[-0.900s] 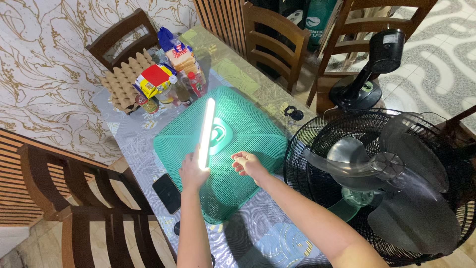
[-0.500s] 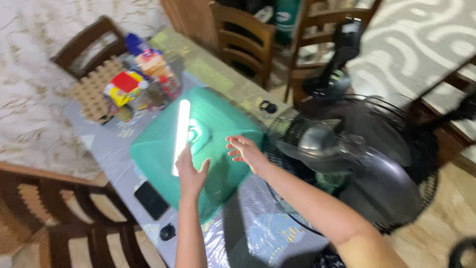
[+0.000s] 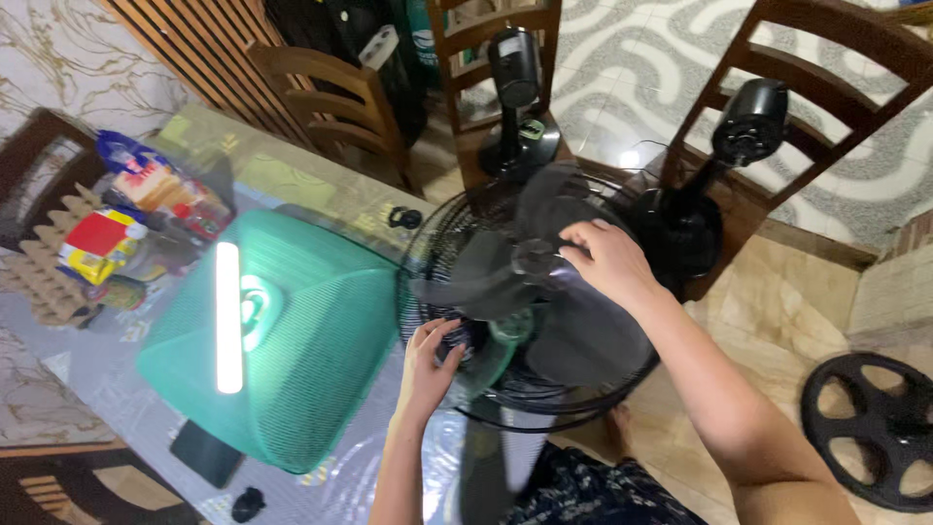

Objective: The person assembles a standing fan by attaching the front and rear grilles to the fan blades and securing them with a central knob. The person handles the fan blades, grilles, and knob, then places the assembled fan on a chair.

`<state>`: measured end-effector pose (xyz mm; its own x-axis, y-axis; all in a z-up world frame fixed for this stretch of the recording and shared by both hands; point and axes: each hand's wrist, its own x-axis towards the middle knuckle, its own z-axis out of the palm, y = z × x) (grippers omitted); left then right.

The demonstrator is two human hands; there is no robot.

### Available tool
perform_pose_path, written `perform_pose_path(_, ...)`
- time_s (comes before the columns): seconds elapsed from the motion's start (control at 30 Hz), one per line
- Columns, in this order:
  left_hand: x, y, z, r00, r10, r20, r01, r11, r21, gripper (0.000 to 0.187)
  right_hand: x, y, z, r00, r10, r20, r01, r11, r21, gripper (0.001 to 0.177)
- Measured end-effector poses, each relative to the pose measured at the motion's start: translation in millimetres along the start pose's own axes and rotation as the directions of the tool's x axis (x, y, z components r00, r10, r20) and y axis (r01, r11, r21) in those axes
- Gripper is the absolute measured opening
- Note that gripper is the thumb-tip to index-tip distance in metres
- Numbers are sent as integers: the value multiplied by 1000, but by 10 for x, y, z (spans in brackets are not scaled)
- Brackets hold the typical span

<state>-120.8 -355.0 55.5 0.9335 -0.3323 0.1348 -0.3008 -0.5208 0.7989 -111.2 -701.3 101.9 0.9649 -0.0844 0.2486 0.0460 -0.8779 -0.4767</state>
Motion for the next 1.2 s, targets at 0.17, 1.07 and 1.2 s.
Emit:
perform_pose_path(0.17, 48, 101, 598, 989, 105, -102, -97, 992, 79, 42, -172, 595, -33, 949, 144, 281, -174, 981, 84, 46)
perform_pose_path(1.07, -1926, 592, 1588, 623, -722, -300, -39, 355, -934, 62, -1197, -1025, 804, 580, -730, 361, 197, 557, 807, 27)
perform_pose_path(1.2, -2582, 137, 1705, 450, -834, -320, -102, 308, -946, 55, -1520, -1284, 947, 328, -833, 446, 441, 553, 707, 35)
